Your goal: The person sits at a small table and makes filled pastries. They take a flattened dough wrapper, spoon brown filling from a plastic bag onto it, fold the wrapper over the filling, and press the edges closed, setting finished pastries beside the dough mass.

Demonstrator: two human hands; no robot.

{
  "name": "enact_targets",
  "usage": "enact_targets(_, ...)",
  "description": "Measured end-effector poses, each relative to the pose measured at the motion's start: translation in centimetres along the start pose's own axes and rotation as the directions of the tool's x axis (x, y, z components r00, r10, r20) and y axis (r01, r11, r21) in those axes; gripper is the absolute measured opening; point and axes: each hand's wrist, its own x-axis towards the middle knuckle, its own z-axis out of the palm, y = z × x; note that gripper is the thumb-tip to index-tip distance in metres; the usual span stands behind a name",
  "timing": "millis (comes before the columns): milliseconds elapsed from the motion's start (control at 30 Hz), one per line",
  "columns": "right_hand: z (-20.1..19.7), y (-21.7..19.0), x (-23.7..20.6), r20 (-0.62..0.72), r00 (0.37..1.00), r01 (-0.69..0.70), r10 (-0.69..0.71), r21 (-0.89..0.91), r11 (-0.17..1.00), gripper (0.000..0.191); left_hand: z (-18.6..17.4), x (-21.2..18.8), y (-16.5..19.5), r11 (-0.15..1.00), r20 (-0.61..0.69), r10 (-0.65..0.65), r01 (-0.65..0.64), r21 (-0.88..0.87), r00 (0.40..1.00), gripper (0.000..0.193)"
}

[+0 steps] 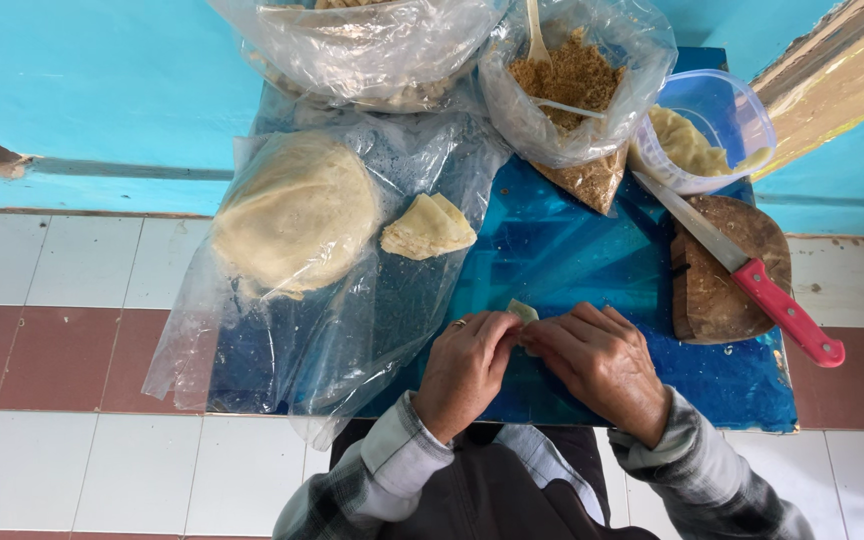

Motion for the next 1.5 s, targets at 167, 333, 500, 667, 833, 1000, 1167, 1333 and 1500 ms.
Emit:
enact_targets(167,-0.5,0.2,0.5,-0.016,0.990,0.138,-0.137,0.069,0.988,0.035,0.3,0.4,0.1,0.999,-0.061,-0.039,0.039,0.006,0.997,0.017)
enact_targets(333,0.0,0.9,0.5,0.001,0.991,0.131,-0.132,0.107,0.986,0.023,0.5,0.4,0.1,0.995,-0.049,-0.096,0.096,0.003,0.994,0.014)
enact_targets(500,0.6,2.2,1.9,0.060,0.992,0.097,-0.107,0.152,0.984,0.014,0.5,0.7,0.1,0.996,-0.062,-0.085,0.085,-0.004,0.994,0.019)
enact_targets(667,1.1,3.8,3.9,0.273,0.962,-0.068,-0.010,0.274,0.959,0.015,0.6,0.8,0.1,0.993,-0.041,-0.116,0.115,-0.028,0.992,0.025)
enact_targets(833,1.6,4.1,3.8,0.321,0.937,-0.246,0.136,0.333,0.910,0.020,0.2,0.1,0.3,1.000,0.004,-0.013,0.013,-0.021,1.000,0.022)
enact_targets(1000,0.9,2.2,1.5,-0.019,0.999,0.037,-0.034,0.208,0.977,0.022,0.4,0.6,0.1,0.999,-0.011,-0.053,0.053,0.006,0.999,0.011)
enact_targets(1167,0.9,0.4,0.1,-0.095,0.995,0.018,-0.016,0.025,1.000,0.026,0.6,1.3,-0.3,0.995,-0.003,-0.097,0.097,0.028,0.995,0.006)
enact_targets(1333,1.6,1.2,0.4,-0.112,0.988,0.106,-0.102,0.023,0.994,0.019,0.5,1.5,-0.4,0.986,0.028,-0.158,0.156,0.053,0.987,0.008)
enact_targets(1500,2.4,3.3,2.4,0.077,0.997,-0.007,-0.012,0.237,0.971,0.014,-0.4,0.5,0.0,0.999,0.053,-0.033,0.031,0.026,0.998,0.014)
